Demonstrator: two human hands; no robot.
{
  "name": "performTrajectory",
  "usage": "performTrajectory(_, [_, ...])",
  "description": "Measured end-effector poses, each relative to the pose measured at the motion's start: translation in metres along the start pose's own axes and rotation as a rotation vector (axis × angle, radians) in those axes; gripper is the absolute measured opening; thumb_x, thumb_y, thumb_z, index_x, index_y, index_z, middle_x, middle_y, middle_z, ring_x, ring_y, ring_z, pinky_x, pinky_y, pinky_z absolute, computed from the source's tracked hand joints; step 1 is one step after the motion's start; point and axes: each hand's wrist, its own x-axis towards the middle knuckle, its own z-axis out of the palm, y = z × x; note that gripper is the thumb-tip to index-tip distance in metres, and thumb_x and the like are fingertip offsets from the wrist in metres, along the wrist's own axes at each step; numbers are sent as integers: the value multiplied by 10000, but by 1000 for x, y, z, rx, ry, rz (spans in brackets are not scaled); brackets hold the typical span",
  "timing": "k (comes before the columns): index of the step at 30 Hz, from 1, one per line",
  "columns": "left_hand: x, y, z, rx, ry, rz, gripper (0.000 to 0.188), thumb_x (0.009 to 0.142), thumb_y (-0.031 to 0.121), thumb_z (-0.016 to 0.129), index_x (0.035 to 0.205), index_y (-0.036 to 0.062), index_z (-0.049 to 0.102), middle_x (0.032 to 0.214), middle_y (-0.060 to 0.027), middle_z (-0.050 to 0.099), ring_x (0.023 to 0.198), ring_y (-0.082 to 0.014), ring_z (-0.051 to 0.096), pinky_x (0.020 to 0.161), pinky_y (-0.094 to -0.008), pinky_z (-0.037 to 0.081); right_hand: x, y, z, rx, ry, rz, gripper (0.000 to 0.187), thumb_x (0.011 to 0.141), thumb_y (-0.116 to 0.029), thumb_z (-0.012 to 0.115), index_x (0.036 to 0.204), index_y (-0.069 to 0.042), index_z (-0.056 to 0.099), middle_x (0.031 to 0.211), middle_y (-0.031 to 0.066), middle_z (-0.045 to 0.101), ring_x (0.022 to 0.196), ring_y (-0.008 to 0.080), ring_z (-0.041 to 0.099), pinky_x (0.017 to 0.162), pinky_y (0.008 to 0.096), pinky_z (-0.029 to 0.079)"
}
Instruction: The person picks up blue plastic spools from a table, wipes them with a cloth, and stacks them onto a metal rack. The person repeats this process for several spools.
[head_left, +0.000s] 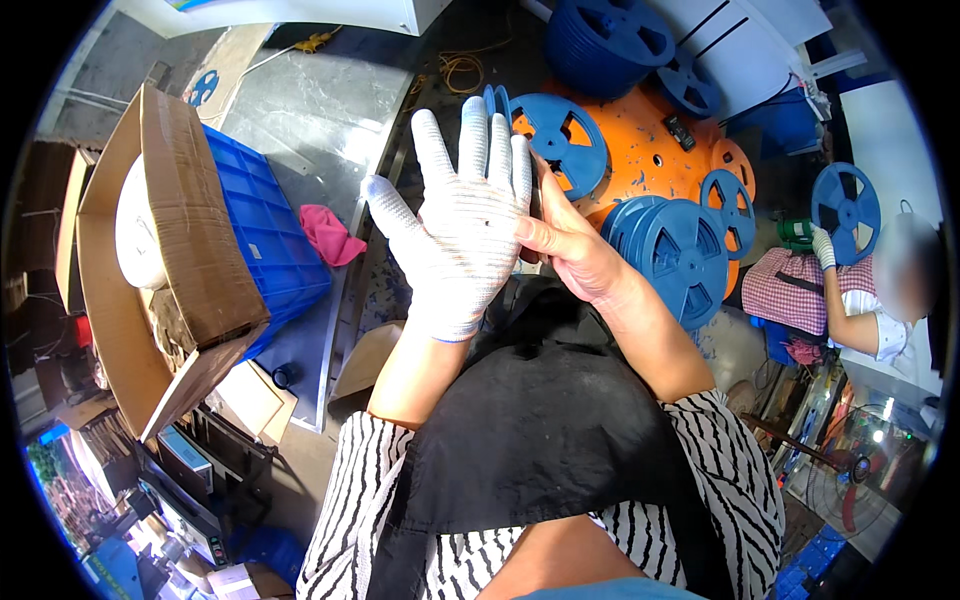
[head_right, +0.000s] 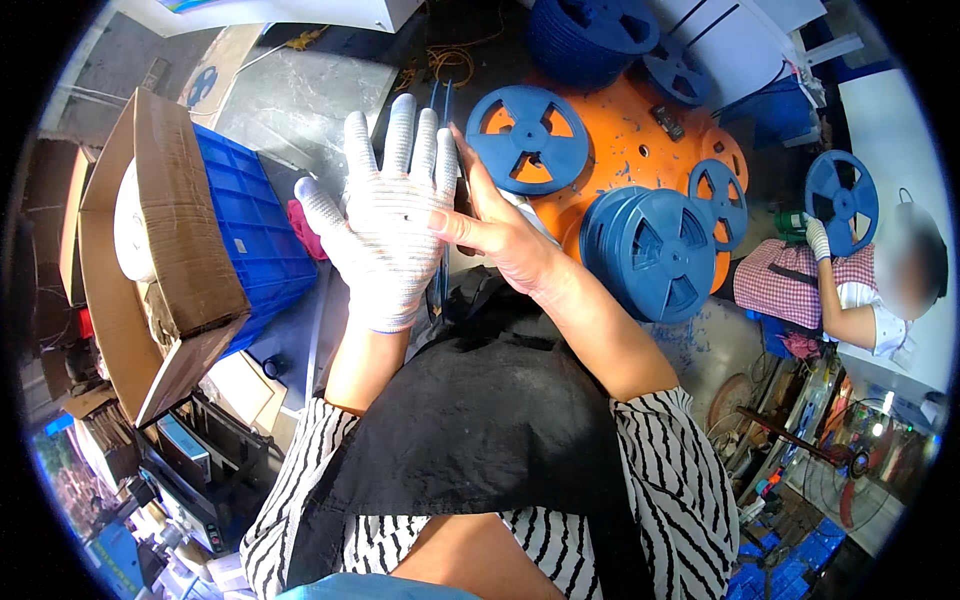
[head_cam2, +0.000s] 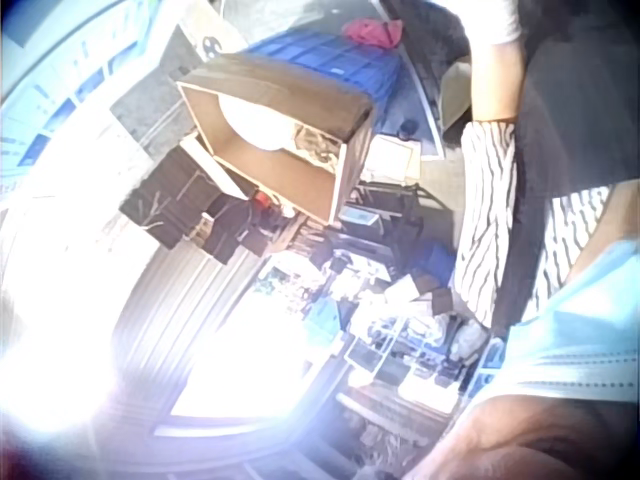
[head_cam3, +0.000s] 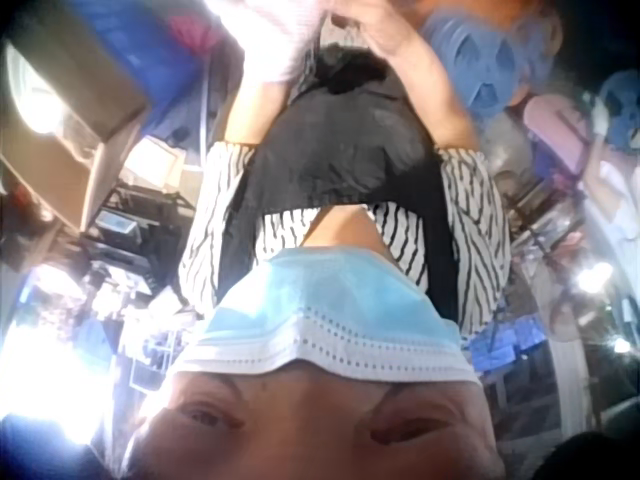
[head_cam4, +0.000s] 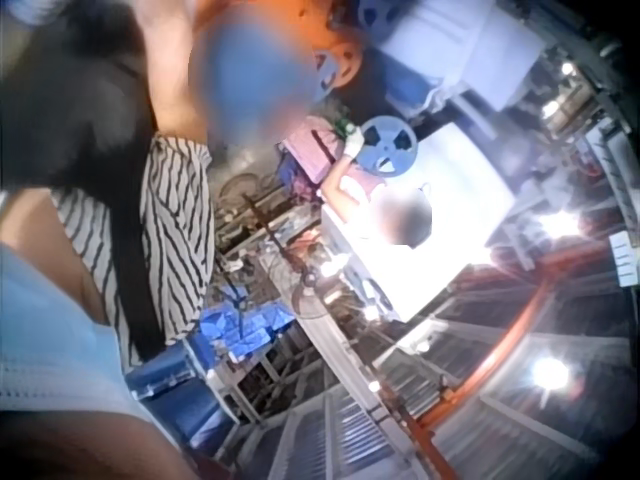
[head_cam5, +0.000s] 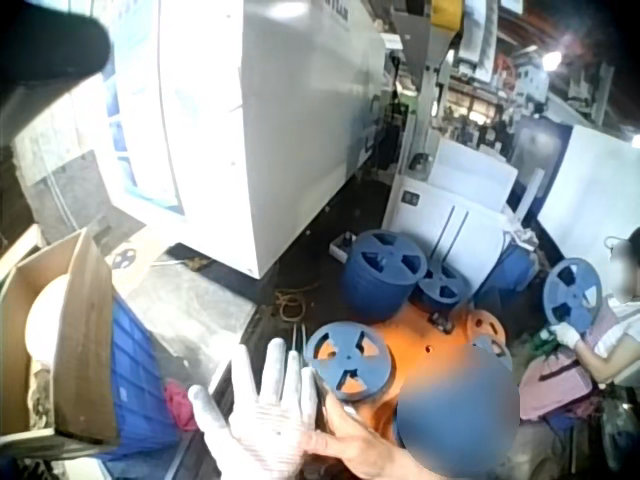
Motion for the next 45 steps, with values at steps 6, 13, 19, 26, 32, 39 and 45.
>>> performTrajectory(6, [-1,-7,0,107,-3,62,767,838,682,426,1441,220,318,1524,-149,186,1398,-336,178,1152,-463,143,0,0,6,-87,40,4,977,829,-231,640,1476,-52,-70,1523,182,107,1412,276,128,1135,381,159])
performTrajectory(13, [2,4,7,-1,-19,34,732,844,616,485,1422,187,352,1498,-180,244,1384,-357,222,1147,-497,159,-12,9,-30,66,161,35,751,882,-256,536,1492,-168,105,1259,93,465,1159,183,480,906,283,444])
performTrajectory(19, [0,82,-42,310,173,216,553,925,379,510,1333,17,421,792,-166,651,879,-342,633,1012,-507,410,-24,-2,-58,347,421,-169,547,894,-297,586,1378,-124,399,1206,79,573,1038,201,583,881,355,508])
performTrajectory(26, [-32,91,-86,871,375,295,693,885,114,598,1450,73,199,1309,-130,483,1175,-210,486,1044,-382,322,-56,0,-98,505,449,-297,249,862,-344,559,796,-124,461,706,-8,352,658,114,373,542,256,405])
performTrajectory(32, [-37,86,-98,1176,434,188,625,883,117,589,1431,52,295,1365,-143,433,1253,-201,407,1078,-325,262,-67,-5,-124,748,104,-437,296,876,-343,553,689,-149,430,638,-37,340,595,91,336,501,237,332])
performTrajectory(39, [-29,76,-109,1322,383,206,513,902,114,568,1374,15,394,1300,-154,497,1229,-214,445,1067,-331,292,-81,4,-145,840,16,-515,317,928,-301,481,645,-164,440,630,-56,383,575,66,382,497,238,394])
performTrajectory(45, [-26,64,-121,1352,321,109,512,903,125,573,1376,29,399,1314,-146,488,1234,-220,443,1065,-330,289,-101,10,-161,866,11,-575,314,942,-294,451,657,-161,451,638,-53,411,559,71,392,488,237,398])
